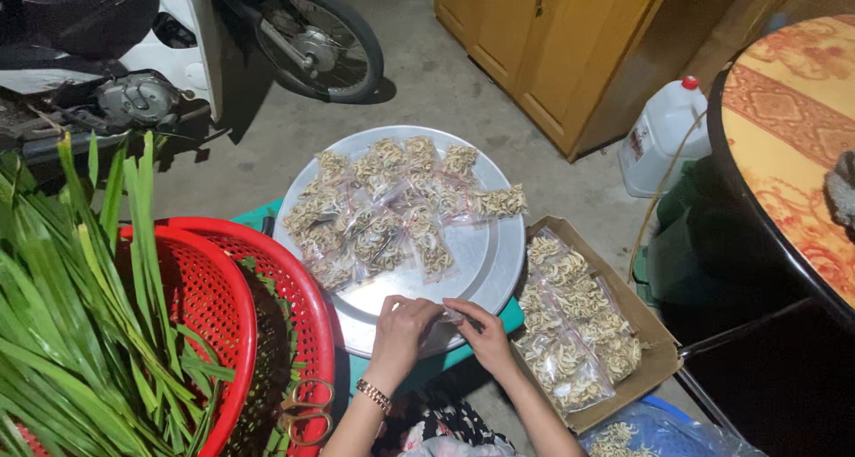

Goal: The person transfers small plastic bags of dried food from a metal tray into a cardboard box. After emptying the tray, the person uses scissors to cut long green leaves into smaller pieces and places them into a red basket.

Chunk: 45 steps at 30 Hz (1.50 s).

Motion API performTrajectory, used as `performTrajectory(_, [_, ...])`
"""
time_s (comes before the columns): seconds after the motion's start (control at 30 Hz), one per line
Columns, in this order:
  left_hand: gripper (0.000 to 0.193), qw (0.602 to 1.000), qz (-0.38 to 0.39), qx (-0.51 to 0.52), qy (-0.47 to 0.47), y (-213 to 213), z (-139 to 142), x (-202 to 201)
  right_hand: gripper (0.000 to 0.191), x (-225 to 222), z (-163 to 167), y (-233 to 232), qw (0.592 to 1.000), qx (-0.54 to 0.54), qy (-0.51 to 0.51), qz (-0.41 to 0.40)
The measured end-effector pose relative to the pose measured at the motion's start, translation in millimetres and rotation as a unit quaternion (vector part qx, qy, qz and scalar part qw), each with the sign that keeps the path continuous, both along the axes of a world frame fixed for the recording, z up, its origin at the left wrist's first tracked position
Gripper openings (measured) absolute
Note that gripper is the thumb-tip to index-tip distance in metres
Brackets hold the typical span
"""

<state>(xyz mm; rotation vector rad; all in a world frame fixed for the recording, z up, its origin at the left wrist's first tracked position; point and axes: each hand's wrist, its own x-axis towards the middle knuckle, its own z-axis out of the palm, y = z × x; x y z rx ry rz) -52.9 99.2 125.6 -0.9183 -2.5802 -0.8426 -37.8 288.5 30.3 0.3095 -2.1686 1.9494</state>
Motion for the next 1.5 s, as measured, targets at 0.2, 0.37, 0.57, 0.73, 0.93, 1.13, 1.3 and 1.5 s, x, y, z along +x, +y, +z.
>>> performTrajectory(0.2, [0.024, 0.998, 0.017, -0.058, 0.007, 9, -6, -3, 0.034, -4, -1, -1, 0.997, -0.060, -0.046, -0.001])
performTrajectory(0.37, [0.027, 0.997, 0.004, -0.071, 0.024, 5, -13, -6, 0.040, 4, 2, 1, 0.999, 0.013, -0.023, -0.028])
performTrajectory(0.57, [0.024, 0.998, 0.006, -0.060, 0.024, 12, -18, 2, 0.037, 17, 18, -2, 0.990, 0.110, 0.051, -0.065])
performTrajectory(0.73, [0.034, 0.998, -0.023, -0.051, 0.035, 25, 0, 11, 0.026, 34, 42, 8, 0.948, 0.229, 0.162, -0.150])
performTrajectory(0.93, [0.045, 0.995, -0.053, 0.073, 0.050, 47, 8, 27, 0.020, 55, 51, 60, 0.939, 0.220, 0.128, -0.230])
performTrajectory(1.13, [0.040, 0.998, 0.001, 0.053, -0.021, 36, -38, 37, 0.024, 31, 20, 184, 0.909, -0.031, -0.102, -0.404])
performTrajectory(1.3, [0.041, 0.996, 0.089, 0.019, -0.021, 20, -110, 41, 0.023, -16, -1, 221, 0.893, -0.272, -0.052, -0.354])
performTrajectory(1.5, [0.053, 0.996, 0.086, -0.010, -0.003, 10, -156, 39, 0.023, -67, -3, 177, 0.847, -0.386, -0.170, -0.323])
